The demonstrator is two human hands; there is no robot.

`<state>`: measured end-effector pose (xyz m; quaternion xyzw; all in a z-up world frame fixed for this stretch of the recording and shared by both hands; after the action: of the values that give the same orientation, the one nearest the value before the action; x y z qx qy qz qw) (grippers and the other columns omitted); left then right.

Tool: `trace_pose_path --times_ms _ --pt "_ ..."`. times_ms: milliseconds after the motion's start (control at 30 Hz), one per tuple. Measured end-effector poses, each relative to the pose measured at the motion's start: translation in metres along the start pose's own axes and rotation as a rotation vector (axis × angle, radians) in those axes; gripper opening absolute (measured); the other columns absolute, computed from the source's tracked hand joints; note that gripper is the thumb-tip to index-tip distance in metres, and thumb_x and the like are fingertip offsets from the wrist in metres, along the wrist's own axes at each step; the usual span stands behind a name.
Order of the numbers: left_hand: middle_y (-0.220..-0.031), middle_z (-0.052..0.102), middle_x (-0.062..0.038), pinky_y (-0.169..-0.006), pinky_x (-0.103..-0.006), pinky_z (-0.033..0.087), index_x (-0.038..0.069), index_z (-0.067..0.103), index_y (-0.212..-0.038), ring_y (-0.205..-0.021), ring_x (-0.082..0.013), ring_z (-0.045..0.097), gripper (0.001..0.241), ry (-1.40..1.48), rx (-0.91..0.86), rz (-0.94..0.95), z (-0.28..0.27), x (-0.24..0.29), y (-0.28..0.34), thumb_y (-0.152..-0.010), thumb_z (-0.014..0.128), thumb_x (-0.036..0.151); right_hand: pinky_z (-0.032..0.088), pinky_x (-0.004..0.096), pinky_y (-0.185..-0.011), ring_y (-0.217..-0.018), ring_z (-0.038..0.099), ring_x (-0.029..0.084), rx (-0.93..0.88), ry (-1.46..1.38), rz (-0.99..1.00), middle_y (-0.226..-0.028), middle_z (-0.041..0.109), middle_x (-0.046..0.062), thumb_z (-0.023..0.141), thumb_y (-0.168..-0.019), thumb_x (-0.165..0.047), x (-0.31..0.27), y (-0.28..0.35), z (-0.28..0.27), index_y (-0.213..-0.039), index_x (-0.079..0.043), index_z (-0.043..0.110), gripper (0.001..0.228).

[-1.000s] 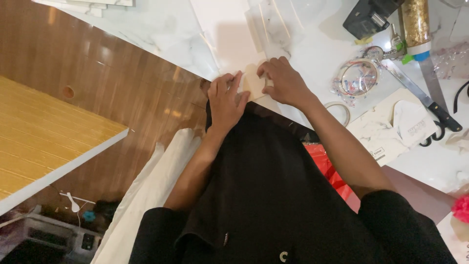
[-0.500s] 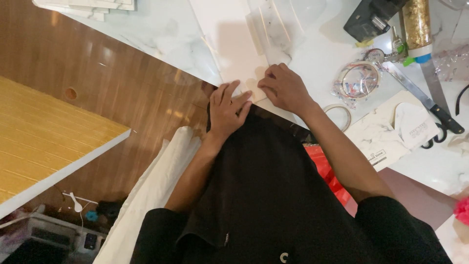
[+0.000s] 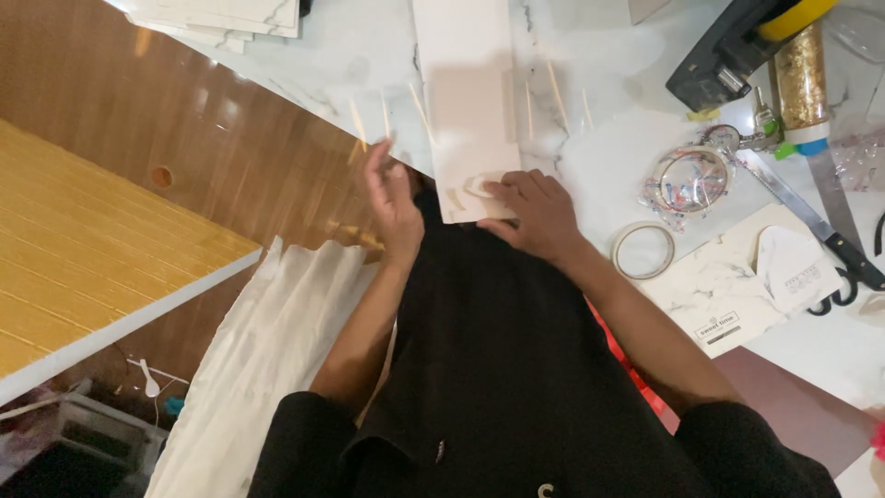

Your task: Assembling small white cardboard packaging boxes by folding panels and applying tape.

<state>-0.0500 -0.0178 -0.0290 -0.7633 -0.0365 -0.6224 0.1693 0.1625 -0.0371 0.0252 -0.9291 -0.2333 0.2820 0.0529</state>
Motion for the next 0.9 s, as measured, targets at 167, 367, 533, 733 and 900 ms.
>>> trace_pose_path --times_ms 167,367,533,733,900 --pt "-0.160 0.037 -0.019 -0.126 -0.0429 0.031 0.004 0.023 -0.162 -0.146 -0.0279 0.039 0.065 0.321 0.084 -0.105 -0.011 0.002 0.058 -0.110 0.053 0.027 0.052 0.032 -0.068 -0.079 0.061 0.018 0.006 -0.515 0.382 -0.106 0.065 0.004 0.085 -0.082 -0.036 -0.015 -0.008 0.009 -0.123 -0.014 0.069 0.050" --pt "-0.162 0.031 -0.021 -0.126 -0.0432 0.028 0.003 0.011 -0.164 -0.146 -0.0295 0.037 0.079 0.423 0.096 -0.273 0.003 0.012 0.063 -0.107 0.061 0.025 0.052 0.027 -0.071 -0.090 0.062 0.013 0.053 -0.672 0.420 -0.115 0.067 0.001 0.079 -0.092 -0.015 0.006 -0.031 0.005 -0.130 -0.015 0.066 0.041" --pt "-0.163 0.032 -0.022 -0.125 -0.0432 0.030 0.002 0.011 -0.165 -0.147 -0.0302 0.038 0.083 0.301 0.083 -0.302 -0.009 0.027 0.039 -0.105 0.066 0.021 0.044 0.042 -0.099 -0.124 0.047 0.029 0.524 -0.188 0.559 -0.139 0.046 0.014 0.085 -0.089 -0.008 0.137 -0.028 -0.019 -0.148 -0.006 0.051 0.069" --pt "-0.157 0.037 -0.023 -0.119 -0.0422 0.036 0.002 0.011 -0.164 -0.141 -0.0304 0.042 0.089 0.169 -0.059 -0.317 0.005 0.043 0.022 -0.099 0.070 0.018 0.040 0.039 -0.105 -0.118 0.046 0.027 0.485 -0.241 0.814 -0.128 0.057 0.010 0.083 -0.088 -0.012 0.203 -0.020 0.000 -0.137 -0.007 0.050 0.059" --pt "-0.158 0.040 -0.022 -0.119 -0.0402 0.039 0.003 0.014 -0.165 -0.141 -0.0269 0.046 0.080 0.273 -0.092 -0.322 0.019 0.025 0.012 -0.107 0.064 0.024 0.050 0.029 -0.095 -0.103 0.060 0.014 0.512 -0.775 0.571 -0.119 0.066 0.007 0.063 -0.110 -0.003 0.157 -0.034 -0.005 -0.127 -0.001 0.058 0.017"
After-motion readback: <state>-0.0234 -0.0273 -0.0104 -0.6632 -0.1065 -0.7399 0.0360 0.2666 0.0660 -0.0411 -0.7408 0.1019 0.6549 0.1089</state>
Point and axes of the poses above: each hand's wrist, its own y-axis away from the middle knuckle, its own z-axis out of the palm, x = y × z, the point moved 9 cm from there along -y, towards the middle knuckle
